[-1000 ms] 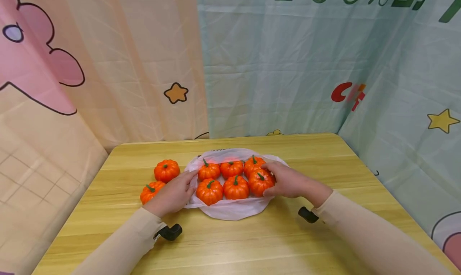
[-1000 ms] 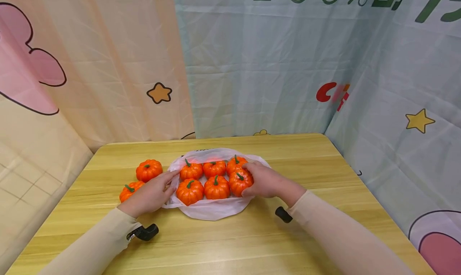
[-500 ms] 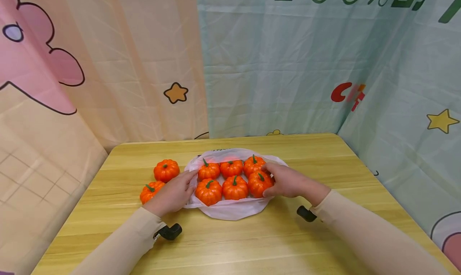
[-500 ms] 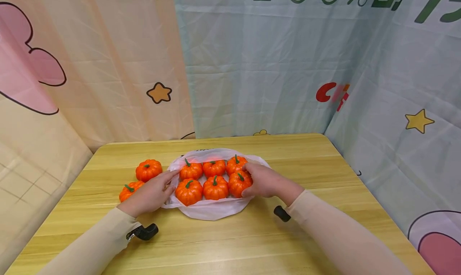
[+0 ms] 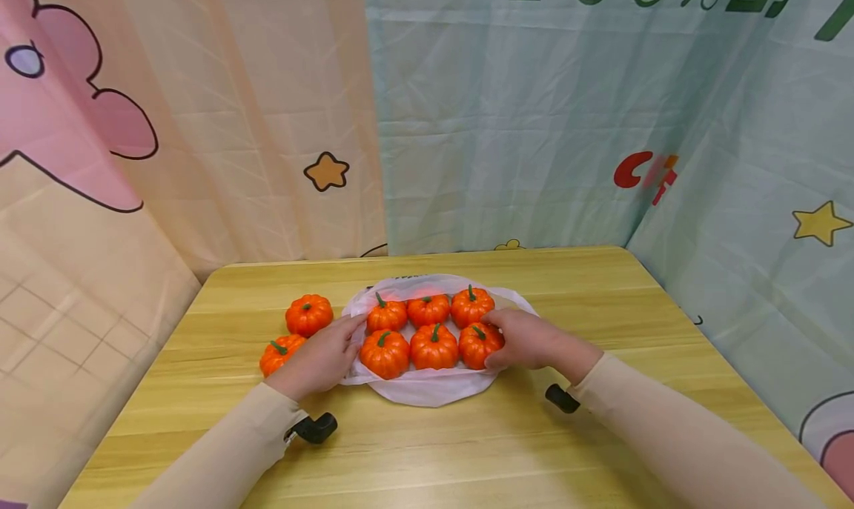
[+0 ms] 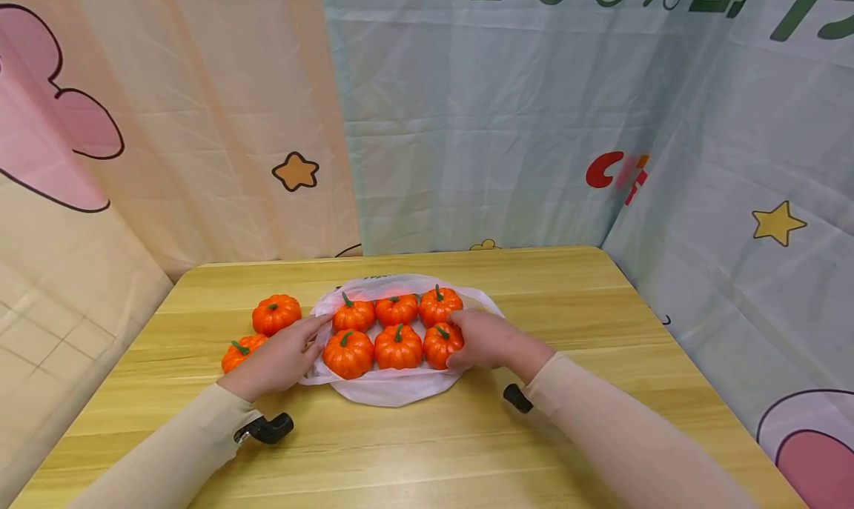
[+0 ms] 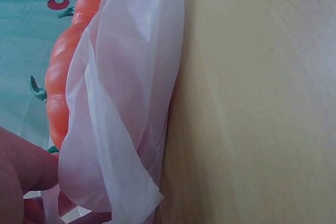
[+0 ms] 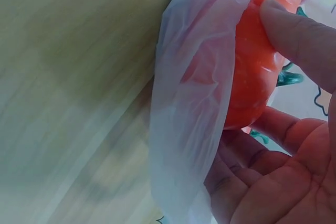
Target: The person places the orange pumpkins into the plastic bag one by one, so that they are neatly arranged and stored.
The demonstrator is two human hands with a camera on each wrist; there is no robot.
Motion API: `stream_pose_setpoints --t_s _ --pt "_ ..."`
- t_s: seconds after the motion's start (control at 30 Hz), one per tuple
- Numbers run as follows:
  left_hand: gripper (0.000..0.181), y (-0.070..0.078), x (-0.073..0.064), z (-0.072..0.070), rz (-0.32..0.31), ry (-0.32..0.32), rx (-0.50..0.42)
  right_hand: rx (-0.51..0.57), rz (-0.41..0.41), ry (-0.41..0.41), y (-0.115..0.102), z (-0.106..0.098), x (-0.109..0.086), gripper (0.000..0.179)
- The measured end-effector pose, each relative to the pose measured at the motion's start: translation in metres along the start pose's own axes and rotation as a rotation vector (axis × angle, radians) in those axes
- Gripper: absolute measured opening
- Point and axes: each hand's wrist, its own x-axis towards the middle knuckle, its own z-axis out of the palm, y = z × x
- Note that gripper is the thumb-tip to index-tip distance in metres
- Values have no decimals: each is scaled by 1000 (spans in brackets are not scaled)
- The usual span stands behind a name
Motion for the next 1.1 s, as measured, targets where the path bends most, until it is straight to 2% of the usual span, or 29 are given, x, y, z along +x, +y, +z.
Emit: stream_pose_setpoints --t_s 0.17,0.53,1.1 --pt "54 1 0 0 1 -2 0 -27 17 1 -3 0 0 70" --pt "56 0 0 -1 -28 -11 -16 -7 29 -1 -4 2 1 73" --pt "56 1 0 -1 -29 -15 -14 28 61 0 -4 3 -1 76"
